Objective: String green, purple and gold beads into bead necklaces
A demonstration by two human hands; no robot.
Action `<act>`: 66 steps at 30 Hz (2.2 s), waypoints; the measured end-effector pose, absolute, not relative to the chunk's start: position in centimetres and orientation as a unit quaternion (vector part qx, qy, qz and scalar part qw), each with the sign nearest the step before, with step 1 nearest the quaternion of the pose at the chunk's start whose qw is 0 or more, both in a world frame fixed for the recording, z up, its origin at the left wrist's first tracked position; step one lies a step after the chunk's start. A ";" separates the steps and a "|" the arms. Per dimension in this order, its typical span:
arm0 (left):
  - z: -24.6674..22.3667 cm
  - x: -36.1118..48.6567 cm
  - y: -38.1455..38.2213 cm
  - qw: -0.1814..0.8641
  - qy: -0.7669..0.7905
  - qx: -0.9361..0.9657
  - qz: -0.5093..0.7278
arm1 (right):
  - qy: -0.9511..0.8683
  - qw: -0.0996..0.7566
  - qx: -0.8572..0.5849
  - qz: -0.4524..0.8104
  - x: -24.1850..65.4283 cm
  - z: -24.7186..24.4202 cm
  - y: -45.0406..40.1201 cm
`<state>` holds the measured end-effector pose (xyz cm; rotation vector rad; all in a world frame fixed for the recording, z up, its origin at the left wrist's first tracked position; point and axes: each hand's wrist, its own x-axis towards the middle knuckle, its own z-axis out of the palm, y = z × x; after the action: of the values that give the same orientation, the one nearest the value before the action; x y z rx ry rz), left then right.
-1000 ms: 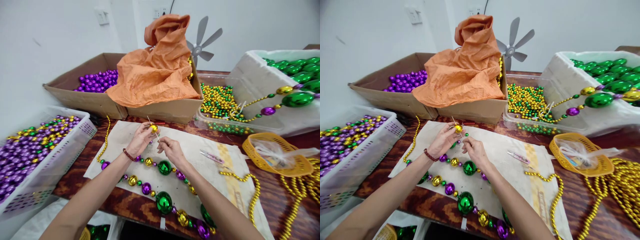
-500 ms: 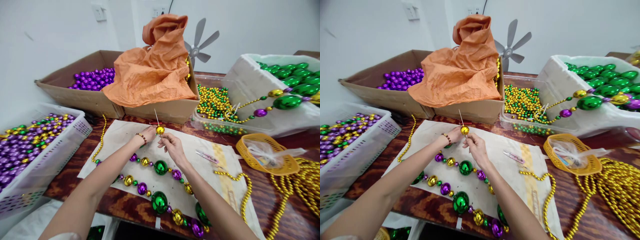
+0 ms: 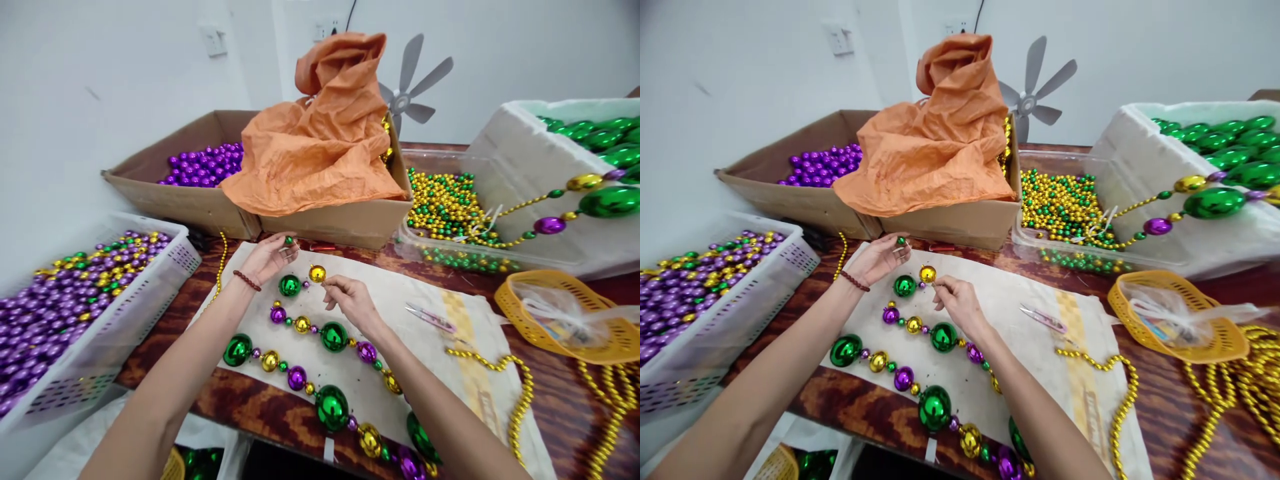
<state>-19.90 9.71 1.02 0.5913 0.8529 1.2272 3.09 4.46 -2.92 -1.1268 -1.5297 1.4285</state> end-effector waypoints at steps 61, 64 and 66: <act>6.8 -15.4 9.3 0.481 0.412 0.730 0.257 | -0.503 0.539 -0.385 0.555 6.7 3.6 9.7; 6.7 -17.4 8.4 0.487 0.435 0.702 0.283 | -0.513 0.540 -0.395 0.538 7.4 3.4 8.8; 6.5 -18.7 7.6 0.522 0.450 0.652 0.317 | -0.535 0.526 -0.393 0.532 7.8 3.0 8.2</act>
<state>-18.70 7.60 6.49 1.5620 1.0772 0.7594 7.85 8.23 3.00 -0.9394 -1.2786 1.2710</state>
